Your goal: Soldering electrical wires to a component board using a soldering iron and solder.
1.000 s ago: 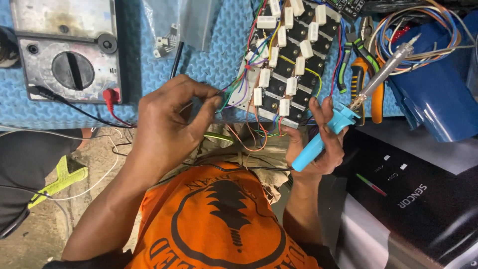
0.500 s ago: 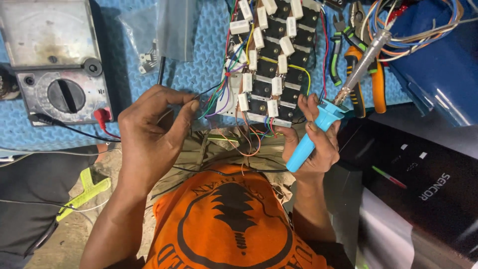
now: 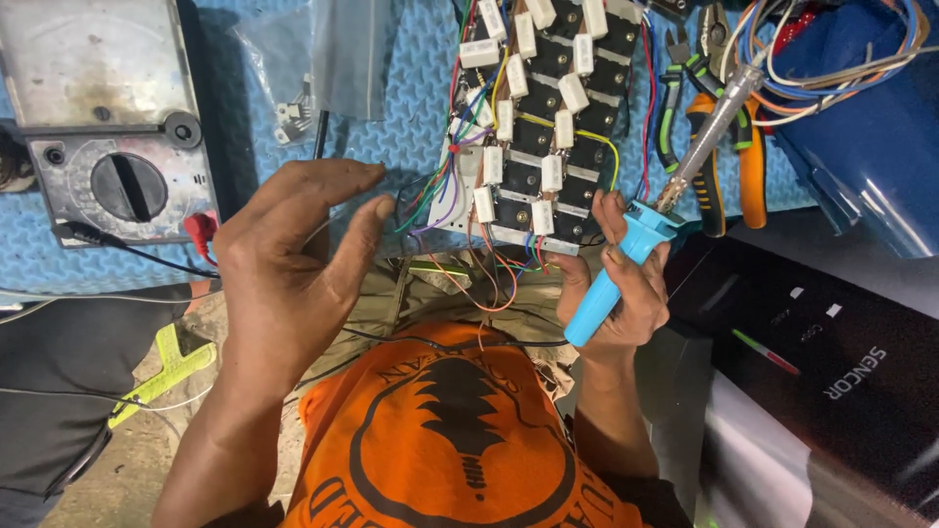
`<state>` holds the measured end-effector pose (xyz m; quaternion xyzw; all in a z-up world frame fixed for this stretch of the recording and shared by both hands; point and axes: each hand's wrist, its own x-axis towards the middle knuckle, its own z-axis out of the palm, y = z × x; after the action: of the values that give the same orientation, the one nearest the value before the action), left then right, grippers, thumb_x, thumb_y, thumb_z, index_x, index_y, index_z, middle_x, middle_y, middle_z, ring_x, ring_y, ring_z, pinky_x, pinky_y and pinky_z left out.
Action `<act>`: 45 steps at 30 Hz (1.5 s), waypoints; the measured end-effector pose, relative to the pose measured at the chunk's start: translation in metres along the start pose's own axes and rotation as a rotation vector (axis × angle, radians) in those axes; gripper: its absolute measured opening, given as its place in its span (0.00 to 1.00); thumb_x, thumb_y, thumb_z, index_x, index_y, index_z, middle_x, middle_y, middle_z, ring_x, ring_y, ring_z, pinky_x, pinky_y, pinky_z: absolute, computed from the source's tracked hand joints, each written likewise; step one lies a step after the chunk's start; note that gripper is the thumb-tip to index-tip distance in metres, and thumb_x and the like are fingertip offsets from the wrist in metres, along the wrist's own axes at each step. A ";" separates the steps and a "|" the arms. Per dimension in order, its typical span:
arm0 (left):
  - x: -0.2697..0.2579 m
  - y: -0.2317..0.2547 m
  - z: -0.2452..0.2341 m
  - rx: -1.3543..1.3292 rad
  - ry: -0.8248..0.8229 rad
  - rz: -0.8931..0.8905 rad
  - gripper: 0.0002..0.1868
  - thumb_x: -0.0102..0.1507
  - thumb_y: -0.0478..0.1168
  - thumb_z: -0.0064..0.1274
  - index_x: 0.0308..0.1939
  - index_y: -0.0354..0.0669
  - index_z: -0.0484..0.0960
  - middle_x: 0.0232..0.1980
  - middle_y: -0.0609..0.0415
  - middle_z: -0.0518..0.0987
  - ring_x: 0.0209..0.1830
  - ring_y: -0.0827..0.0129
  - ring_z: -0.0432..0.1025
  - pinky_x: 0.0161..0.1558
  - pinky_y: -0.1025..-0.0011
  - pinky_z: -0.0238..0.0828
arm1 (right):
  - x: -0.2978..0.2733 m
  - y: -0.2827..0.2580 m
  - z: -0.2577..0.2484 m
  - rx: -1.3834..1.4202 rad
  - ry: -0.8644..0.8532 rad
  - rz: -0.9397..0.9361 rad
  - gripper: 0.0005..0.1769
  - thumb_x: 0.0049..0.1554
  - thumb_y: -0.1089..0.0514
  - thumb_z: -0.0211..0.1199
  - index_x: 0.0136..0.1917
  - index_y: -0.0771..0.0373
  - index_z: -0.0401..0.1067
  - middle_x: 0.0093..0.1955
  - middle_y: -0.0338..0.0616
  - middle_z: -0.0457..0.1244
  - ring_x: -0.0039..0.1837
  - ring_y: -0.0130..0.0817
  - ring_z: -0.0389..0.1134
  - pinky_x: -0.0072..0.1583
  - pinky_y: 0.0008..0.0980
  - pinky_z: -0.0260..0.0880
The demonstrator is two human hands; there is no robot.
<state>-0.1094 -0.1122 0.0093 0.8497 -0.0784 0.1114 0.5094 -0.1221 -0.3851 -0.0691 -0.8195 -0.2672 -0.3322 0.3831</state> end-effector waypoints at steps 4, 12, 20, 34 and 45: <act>0.012 0.006 0.003 -0.025 0.000 0.030 0.07 0.68 0.27 0.63 0.49 0.28 0.83 0.48 0.40 0.82 0.46 0.59 0.78 0.45 0.67 0.77 | -0.008 0.003 0.000 0.008 0.011 0.015 0.29 0.62 0.68 0.69 0.69 0.60 0.57 0.64 0.74 0.61 0.66 0.72 0.67 0.64 0.66 0.81; 0.035 0.003 0.028 0.247 -0.011 0.117 0.11 0.71 0.42 0.64 0.53 0.39 0.88 0.39 0.53 0.71 0.17 0.68 0.61 0.23 0.62 0.64 | -0.010 0.002 0.001 0.017 0.003 0.026 0.29 0.61 0.70 0.69 0.68 0.63 0.57 0.64 0.74 0.60 0.68 0.70 0.66 0.65 0.68 0.80; 0.047 0.002 0.040 0.318 -0.039 0.131 0.17 0.70 0.46 0.67 0.58 0.41 0.84 0.39 0.54 0.72 0.23 0.66 0.68 0.24 0.61 0.69 | -0.008 0.005 0.000 0.001 0.008 0.014 0.29 0.61 0.69 0.69 0.69 0.60 0.57 0.63 0.74 0.62 0.65 0.68 0.69 0.64 0.62 0.81; 0.060 0.005 0.037 0.089 -0.143 0.139 0.11 0.72 0.34 0.61 0.54 0.29 0.84 0.35 0.48 0.73 0.27 0.65 0.67 0.32 0.64 0.66 | -0.022 0.008 -0.002 0.048 0.015 0.113 0.31 0.59 0.73 0.71 0.68 0.57 0.59 0.64 0.75 0.62 0.67 0.67 0.69 0.68 0.53 0.78; 0.066 0.004 0.036 0.201 -0.156 0.146 0.13 0.70 0.39 0.70 0.52 0.34 0.86 0.32 0.53 0.69 0.27 0.66 0.66 0.31 0.64 0.62 | -0.022 0.008 0.001 0.061 0.062 0.103 0.28 0.59 0.72 0.70 0.66 0.58 0.61 0.61 0.77 0.63 0.63 0.70 0.71 0.64 0.53 0.81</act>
<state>-0.0430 -0.1471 0.0135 0.8945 -0.1677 0.0888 0.4047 -0.1299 -0.3927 -0.0898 -0.8095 -0.2228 -0.3289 0.4323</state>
